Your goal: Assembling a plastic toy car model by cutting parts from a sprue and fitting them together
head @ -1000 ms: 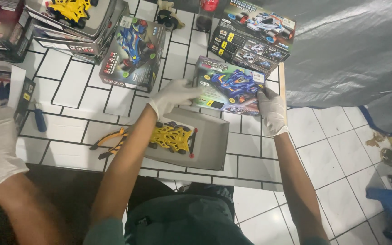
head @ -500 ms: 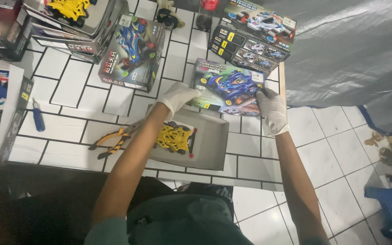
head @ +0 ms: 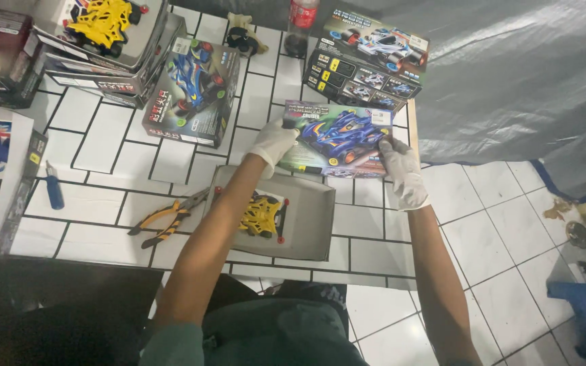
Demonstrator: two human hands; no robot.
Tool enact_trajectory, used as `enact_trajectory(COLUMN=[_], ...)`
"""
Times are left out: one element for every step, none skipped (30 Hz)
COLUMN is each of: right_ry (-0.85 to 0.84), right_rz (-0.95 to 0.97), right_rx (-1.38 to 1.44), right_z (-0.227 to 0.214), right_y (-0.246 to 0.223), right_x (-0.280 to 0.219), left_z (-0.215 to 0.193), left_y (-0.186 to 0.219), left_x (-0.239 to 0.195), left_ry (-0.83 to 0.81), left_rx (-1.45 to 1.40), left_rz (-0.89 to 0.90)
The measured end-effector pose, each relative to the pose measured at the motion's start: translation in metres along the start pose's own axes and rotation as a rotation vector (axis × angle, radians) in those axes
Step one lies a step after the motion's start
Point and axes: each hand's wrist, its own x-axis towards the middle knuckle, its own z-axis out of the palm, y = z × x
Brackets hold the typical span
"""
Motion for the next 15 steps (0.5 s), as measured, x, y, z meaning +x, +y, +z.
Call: enact_trajectory(right_ry=[0.005, 0.04, 0.077, 0.083, 0.128, 0.172, 0.172, 0.164, 0.156, 0.156, 0.174, 0.193, 0.195, 0.255, 0.312], right_rz=[0.002, -0.016, -0.036, -0.036, -0.013, 0.011, 0.011, 0.019, 0.027, 0.026, -0.004, -0.034, -0.034, -0.071, -0.108], right_rx=[0.002, -0.019, -0.039, -0.037, 0.022, 0.081, 0.084, 0.256, 0.431, 0.437, 0.508, 0.578, 0.585, 0.545, 0.505], right_z=[-0.008, -0.016, -0.025, -0.029, -0.033, -0.036, -0.046, -0.056, -0.065, -0.075, -0.086, -0.097, -0.098, -0.099, -0.099], right_y=[-0.001, -0.003, -0.006, -0.019, -0.031, -0.044, -0.048, -0.052, -0.057, -0.065, -0.072, -0.08, -0.092, -0.103, -0.116], right_x=[-0.004, -0.009, -0.012, -0.025, -0.038, -0.051, -0.048, -0.044, -0.041, -0.029, -0.018, -0.008, 0.007, 0.022, 0.038], left_z=[0.0, 0.001, 0.001, -0.013, -0.026, -0.041, -0.046, -0.051, -0.058, -0.06, -0.062, -0.064, -0.058, -0.052, -0.048], left_y=[0.006, 0.012, 0.02, 0.031, 0.042, 0.052, 0.047, 0.042, 0.037, 0.037, 0.036, 0.035, 0.024, 0.014, 0.003], left_x=[-0.009, -0.017, -0.025, -0.036, -0.047, -0.059, -0.06, -0.062, -0.063, -0.069, -0.076, -0.083, -0.082, -0.081, -0.079], left_ry=[-0.004, 0.017, 0.038, 0.035, -0.012, -0.06, -0.059, -0.033, -0.006, -0.004, 0.031, 0.066, 0.067, 0.025, -0.014], left_rx=[0.002, -0.133, -0.268, -0.267, -0.359, -0.451, -0.448, -0.495, -0.541, -0.536, -0.504, -0.471, -0.465, -0.318, -0.171], left_rz=[0.003, -0.058, -0.117, -0.112, -0.089, -0.066, -0.065, -0.084, -0.102, -0.099, -0.128, -0.156, -0.152, -0.153, -0.154])
